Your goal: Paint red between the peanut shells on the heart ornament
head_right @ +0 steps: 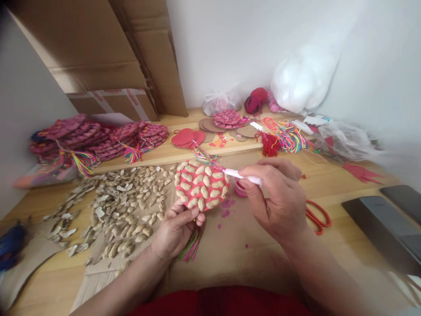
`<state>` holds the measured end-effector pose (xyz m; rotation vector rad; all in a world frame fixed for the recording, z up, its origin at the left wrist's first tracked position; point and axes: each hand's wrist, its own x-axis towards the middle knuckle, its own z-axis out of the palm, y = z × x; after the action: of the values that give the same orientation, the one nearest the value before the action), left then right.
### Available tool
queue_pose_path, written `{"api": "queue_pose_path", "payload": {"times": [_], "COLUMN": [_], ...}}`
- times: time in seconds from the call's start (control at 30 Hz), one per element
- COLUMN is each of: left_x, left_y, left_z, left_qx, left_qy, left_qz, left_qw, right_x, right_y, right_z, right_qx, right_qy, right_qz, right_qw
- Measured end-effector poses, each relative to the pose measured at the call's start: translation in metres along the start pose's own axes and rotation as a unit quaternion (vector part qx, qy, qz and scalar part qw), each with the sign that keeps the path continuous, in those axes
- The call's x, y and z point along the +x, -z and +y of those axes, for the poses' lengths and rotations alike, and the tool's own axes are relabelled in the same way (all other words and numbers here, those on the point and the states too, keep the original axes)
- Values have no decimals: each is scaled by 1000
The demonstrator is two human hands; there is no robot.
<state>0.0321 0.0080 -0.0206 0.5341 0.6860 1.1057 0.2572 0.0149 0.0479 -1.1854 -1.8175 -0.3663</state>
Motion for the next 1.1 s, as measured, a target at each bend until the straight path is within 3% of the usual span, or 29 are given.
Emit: {"api": "queue_pose_path", "payload": {"times": [0.3, 1.1], "left_x": [1, 2], "left_y": [0, 2], "left_z": [3, 6], "left_qx": [-25, -46], "left_qy": [11, 25], "left_qz": [-1, -5], "left_qw": [1000, 999], "right_x": [-1, 2], "right_y": [3, 5], "right_z": [-1, 0], "right_qx": [63, 107], "right_qy": [-75, -83], "right_qz": [36, 29], "right_qw": [995, 990]}}
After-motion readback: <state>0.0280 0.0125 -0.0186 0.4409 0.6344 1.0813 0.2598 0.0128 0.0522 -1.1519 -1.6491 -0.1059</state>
